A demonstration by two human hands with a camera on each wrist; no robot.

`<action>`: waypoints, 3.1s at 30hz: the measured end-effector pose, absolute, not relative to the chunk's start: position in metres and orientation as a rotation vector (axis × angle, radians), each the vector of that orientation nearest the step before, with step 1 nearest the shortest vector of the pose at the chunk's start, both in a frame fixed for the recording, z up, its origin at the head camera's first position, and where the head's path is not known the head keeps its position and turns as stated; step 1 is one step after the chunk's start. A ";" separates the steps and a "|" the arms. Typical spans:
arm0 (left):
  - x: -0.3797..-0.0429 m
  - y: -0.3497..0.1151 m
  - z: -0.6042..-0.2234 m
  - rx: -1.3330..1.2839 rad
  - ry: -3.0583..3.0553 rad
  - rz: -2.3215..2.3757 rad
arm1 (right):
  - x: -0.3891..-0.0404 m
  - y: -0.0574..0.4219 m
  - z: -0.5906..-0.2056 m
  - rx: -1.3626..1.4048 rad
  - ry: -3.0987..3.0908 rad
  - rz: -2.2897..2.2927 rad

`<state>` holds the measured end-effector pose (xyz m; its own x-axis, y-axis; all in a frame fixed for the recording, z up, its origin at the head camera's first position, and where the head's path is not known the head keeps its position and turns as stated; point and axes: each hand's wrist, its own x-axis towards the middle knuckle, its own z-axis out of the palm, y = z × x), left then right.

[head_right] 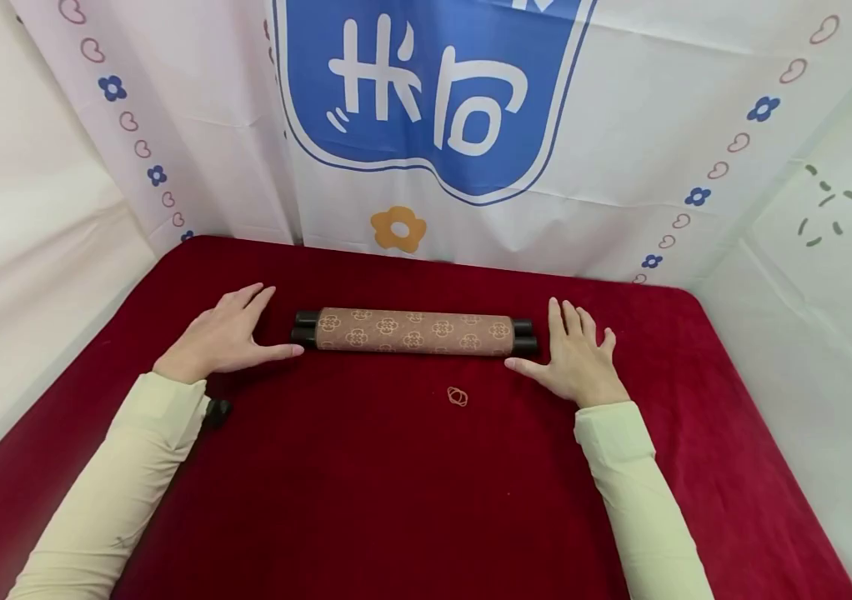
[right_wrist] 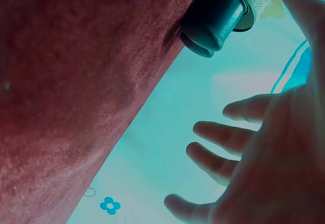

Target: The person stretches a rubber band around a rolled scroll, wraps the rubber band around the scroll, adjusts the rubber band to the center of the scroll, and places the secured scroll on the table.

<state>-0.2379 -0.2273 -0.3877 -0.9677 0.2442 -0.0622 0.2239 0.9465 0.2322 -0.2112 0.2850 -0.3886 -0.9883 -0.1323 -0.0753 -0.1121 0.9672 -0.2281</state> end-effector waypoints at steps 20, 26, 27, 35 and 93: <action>-0.238 -0.215 -0.387 0.654 3.226 0.468 | -0.206 0.273 -0.381 -0.377 3.232 -0.455; -0.237 -0.206 -0.386 0.758 3.189 0.516 | -0.203 0.262 -0.374 -0.444 3.210 -0.444; -0.236 -0.203 -0.386 0.769 3.175 0.526 | -0.202 0.260 -0.373 -0.460 3.197 -0.459; -0.228 -0.182 -0.381 0.915 3.032 0.621 | -0.196 0.242 -0.369 -0.654 3.049 -0.559; -0.197 -0.044 -0.388 1.240 2.649 0.585 | -0.175 0.197 -0.391 -0.950 2.886 -0.462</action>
<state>-0.1967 -0.0438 -0.3880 -0.6439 0.7648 0.0211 0.7026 0.5801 0.4121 -0.1746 0.1971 -0.3908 -0.8067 -0.5902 0.0289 -0.5697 0.7639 -0.3031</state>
